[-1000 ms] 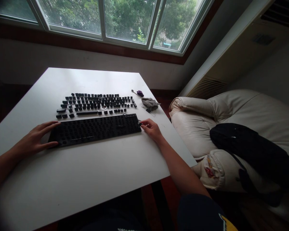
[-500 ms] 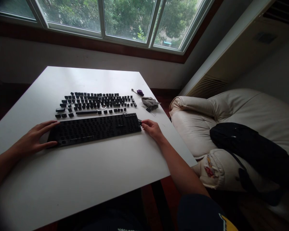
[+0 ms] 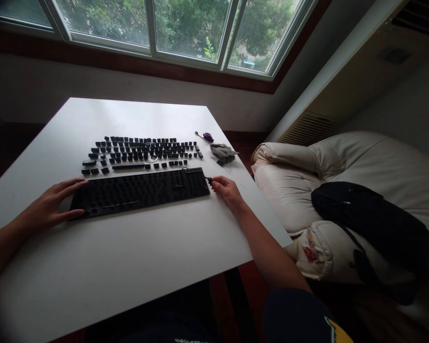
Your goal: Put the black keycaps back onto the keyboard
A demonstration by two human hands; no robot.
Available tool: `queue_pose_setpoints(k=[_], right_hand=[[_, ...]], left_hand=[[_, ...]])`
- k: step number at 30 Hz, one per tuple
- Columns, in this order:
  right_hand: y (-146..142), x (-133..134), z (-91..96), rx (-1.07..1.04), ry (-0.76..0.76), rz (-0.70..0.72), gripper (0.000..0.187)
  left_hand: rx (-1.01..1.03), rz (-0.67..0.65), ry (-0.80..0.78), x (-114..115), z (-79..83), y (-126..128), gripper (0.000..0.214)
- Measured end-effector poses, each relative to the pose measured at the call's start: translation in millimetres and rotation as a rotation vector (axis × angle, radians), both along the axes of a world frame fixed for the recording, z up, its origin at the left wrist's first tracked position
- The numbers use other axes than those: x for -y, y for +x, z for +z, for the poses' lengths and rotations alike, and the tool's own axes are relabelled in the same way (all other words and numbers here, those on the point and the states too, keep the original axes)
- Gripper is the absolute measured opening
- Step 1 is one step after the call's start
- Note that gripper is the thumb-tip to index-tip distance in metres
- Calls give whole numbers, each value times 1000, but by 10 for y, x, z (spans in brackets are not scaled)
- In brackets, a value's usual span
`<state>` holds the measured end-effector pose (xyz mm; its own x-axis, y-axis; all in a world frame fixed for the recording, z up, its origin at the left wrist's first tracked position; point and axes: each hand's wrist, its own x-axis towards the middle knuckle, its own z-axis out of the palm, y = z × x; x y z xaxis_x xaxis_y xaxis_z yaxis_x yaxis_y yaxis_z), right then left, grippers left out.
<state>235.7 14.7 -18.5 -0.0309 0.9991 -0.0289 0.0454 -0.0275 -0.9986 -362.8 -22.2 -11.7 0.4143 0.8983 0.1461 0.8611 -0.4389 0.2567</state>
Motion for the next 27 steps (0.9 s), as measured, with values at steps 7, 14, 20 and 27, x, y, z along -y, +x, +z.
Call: queue_pose_setpoints(k=[7, 14, 20, 27], right_hand=[[-11, 21, 18, 33, -39, 28, 39], [-18, 63, 71, 186, -6, 103, 41], [-39, 89, 119, 300, 49, 144, 43], [-30, 80, 123, 423, 181, 198, 38]], left_hand=[[2, 4, -1, -3, -16, 7, 90], [5, 0, 4, 1, -20, -3, 89], [11, -13, 13, 2, -9, 5, 89], [-1, 2, 4, 6, -9, 9, 89]])
